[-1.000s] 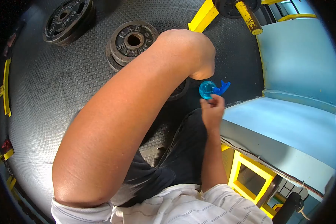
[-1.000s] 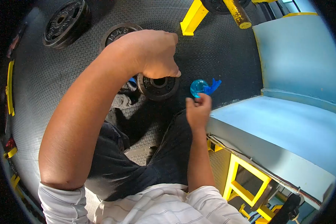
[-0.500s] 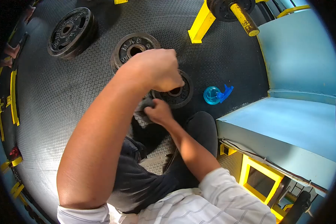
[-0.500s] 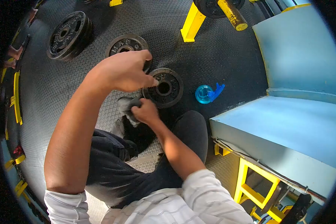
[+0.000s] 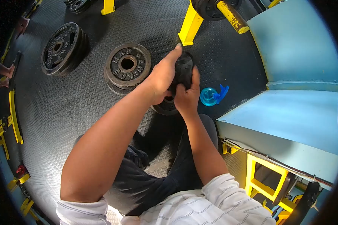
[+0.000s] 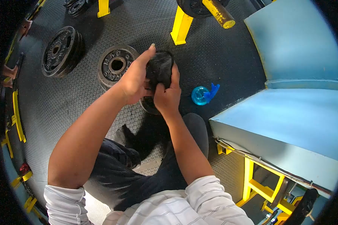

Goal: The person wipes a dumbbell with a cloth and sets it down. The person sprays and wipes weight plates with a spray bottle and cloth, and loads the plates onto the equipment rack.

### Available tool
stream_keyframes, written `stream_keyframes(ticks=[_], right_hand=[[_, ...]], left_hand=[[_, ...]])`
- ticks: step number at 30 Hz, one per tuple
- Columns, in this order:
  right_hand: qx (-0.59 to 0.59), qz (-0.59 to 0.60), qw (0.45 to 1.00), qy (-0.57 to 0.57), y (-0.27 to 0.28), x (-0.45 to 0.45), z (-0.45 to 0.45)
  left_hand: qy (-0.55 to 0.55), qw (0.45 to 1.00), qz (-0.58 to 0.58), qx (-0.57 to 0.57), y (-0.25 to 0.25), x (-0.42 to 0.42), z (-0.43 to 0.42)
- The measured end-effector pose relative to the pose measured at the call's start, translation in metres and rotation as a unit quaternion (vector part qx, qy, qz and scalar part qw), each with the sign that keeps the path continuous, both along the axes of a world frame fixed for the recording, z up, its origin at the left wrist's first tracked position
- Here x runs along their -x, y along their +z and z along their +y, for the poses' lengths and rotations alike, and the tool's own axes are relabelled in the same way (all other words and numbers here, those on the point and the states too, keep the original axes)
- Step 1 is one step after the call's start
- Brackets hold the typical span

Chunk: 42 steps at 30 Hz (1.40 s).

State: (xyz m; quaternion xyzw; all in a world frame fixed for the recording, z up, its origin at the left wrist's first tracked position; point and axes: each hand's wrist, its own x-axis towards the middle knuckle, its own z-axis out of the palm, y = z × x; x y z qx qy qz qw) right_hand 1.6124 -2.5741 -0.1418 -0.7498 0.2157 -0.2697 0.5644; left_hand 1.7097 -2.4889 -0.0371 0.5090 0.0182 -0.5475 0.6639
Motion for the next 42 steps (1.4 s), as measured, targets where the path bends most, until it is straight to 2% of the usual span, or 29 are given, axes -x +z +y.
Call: stream_keyframes(ticks=[2,3,4,5,6,7,9,10,12,14,15,17,18,20,22,24,25,27,29,31,32,34,36,37,39,40,42], right_hand=[[0.087,0.131,0.987,0.043,-0.022,-0.01,-0.016],[0.121,0.243,0.962,0.041,-0.036,-0.016,-0.019],[0.121,0.241,0.962,0.042,-0.062,-0.018,-0.009],[0.27,0.273,0.923,0.008,-0.097,-0.02,0.01],[0.411,0.3,0.86,-0.027,-0.116,-0.018,0.026],[0.41,0.301,0.86,-0.027,-0.115,-0.014,0.037],[0.343,0.244,0.905,0.065,-0.109,0.007,0.056],[0.344,0.244,0.904,0.066,-0.108,0.022,0.055],[0.37,0.222,0.867,0.249,-0.105,0.051,0.036],[0.349,0.298,0.821,0.339,-0.09,0.073,0.009],[0.35,0.298,0.82,0.341,-0.087,0.078,-0.009],[0.345,0.433,0.776,0.303,-0.089,0.08,-0.033],[0.345,0.432,0.774,0.308,-0.095,0.074,-0.034],[0.281,0.391,0.87,0.107,-0.107,0.056,-0.034],[0.287,0.405,0.868,0.033,-0.106,0.014,-0.011],[0.348,0.391,0.852,0.011,-0.122,-0.02,0.009],[0.342,0.389,0.856,0.01,-0.123,-0.022,0.018],[0.204,0.273,0.916,0.21,-0.109,-0.015,0.033],[0.296,0.199,0.888,0.29,-0.112,0.019,0.044],[0.372,0.169,0.84,0.356,-0.1,0.067,0.037],[0.372,0.171,0.841,0.353,-0.093,0.071,0.027],[0.243,0.401,0.807,0.36,-0.075,0.071,0.006],[0.23,0.459,0.825,0.234,-0.064,0.064,-0.02],[0.229,0.46,0.826,0.231,-0.069,0.06,-0.022],[0.219,0.405,0.888,0.002,-0.084,0.053,-0.03],[0.218,0.406,0.887,-0.003,-0.091,0.052,-0.033],[-0.043,0.361,0.92,-0.148,-0.103,0.052,-0.037]], left_hand=[[-0.018,0.999,-0.039,-0.03,0.004,-0.005,-0.002],[-0.01,0.995,-0.064,-0.08,0.008,-0.006,-0.004],[-0.001,0.988,-0.089,-0.13,0.01,-0.008,-0.006],[-0.017,0.97,-0.185,-0.158,-0.008,-0.01,-0.008],[-0.016,0.97,-0.185,-0.159,-0.018,-0.012,-0.008],[-0.044,0.963,-0.202,-0.173,-0.026,-0.013,-0.008],[-0.099,0.942,-0.231,-0.221,-0.029,-0.012,-0.01],[-0.098,0.943,-0.23,-0.22,-0.032,-0.012,-0.01],[-0.143,0.93,-0.254,-0.226,-0.037,-0.02,-0.009],[-0.148,0.922,-0.277,-0.225,-0.034,-0.03,-0.004],[-0.16,0.914,-0.302,-0.219,-0.038,-0.034,-0.001],[-0.172,0.905,-0.325,-0.215,-0.04,-0.036,-0.002],[-0.15,0.908,-0.31,-0.239,-0.039,-0.033,-0.006],[-0.12,0.91,-0.289,-0.272,-0.035,-0.025,-0.012],[-0.128,0.914,-0.307,-0.233,-0.02,-0.017,-0.019],[-0.147,0.913,-0.297,-0.237,-0.007,-0.016,-0.021],[-0.147,0.911,-0.3,-0.242,-0.003,-0.015,-0.021],[-0.158,0.907,-0.305,-0.244,-0.002,-0.01,-0.022],[-0.165,0.888,-0.366,-0.226,-0.005,-0.012,-0.021],[-0.159,0.896,-0.339,-0.238,-0.001,-0.016,-0.022],[-0.151,0.905,-0.303,-0.258,-0.002,-0.016,-0.022],[-0.157,0.894,-0.313,-0.281,-0.003,-0.017,-0.02],[-0.158,0.89,-0.332,-0.268,-0.006,-0.013,-0.019],[-0.161,0.89,-0.333,-0.267,-0.003,-0.012,-0.018],[-0.207,0.853,-0.391,-0.277,0.005,-0.011,-0.016],[-0.211,0.852,-0.394,-0.273,0.001,-0.012,-0.016],[-0.265,0.806,-0.449,-0.282,-0.021,-0.013,-0.011]])
